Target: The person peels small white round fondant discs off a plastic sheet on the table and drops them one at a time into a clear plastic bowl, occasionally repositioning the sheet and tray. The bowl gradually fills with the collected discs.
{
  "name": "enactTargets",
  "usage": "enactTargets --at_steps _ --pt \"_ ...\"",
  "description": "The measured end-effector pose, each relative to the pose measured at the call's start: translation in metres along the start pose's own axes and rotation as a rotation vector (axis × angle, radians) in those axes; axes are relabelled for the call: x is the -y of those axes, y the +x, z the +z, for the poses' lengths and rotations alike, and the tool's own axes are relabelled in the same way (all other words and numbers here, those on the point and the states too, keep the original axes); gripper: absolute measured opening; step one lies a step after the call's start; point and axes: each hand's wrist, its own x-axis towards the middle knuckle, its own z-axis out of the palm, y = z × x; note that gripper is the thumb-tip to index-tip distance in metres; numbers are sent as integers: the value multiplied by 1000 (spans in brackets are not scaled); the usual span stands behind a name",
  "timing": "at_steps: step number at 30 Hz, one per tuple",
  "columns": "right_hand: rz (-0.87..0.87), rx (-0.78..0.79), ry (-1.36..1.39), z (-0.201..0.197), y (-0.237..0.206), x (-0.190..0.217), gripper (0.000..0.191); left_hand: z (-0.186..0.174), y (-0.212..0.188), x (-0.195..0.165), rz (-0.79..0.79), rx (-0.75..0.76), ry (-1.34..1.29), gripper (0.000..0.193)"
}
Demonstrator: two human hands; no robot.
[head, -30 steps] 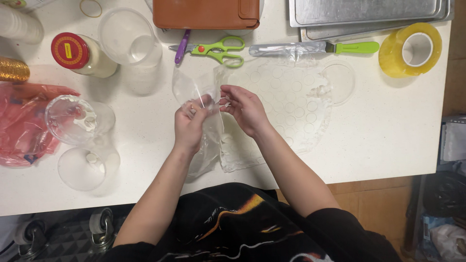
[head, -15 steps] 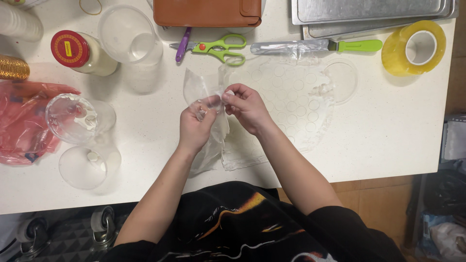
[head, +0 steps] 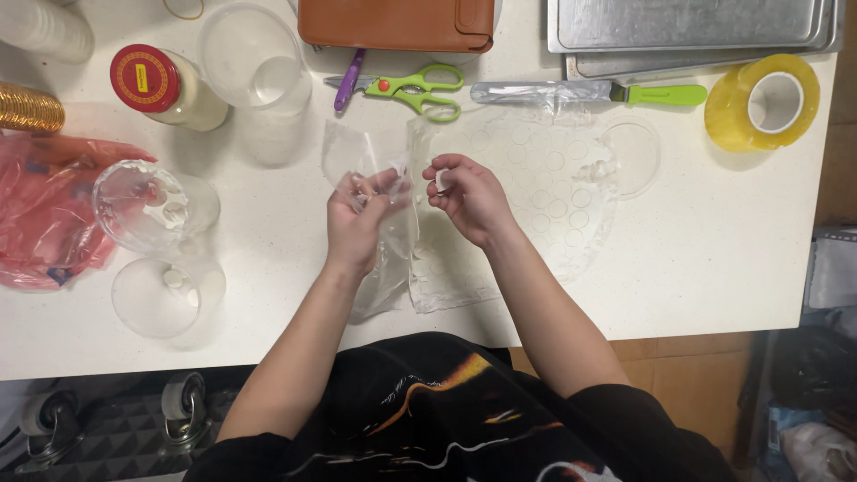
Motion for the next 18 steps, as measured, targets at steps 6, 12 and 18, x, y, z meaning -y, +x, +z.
enactTargets --at_steps 6,12,18 --pt "16 -97 -92 -2 9 -13 20 -10 4 -8 -61 -46 -114 17" --pt "-151 -95 -677 10 14 -41 29 -18 3 -16 -155 -21 -254 12" --pt "-485 -77 -684 1 -22 -61 40 -6 -8 -14 -221 -38 -325 10"
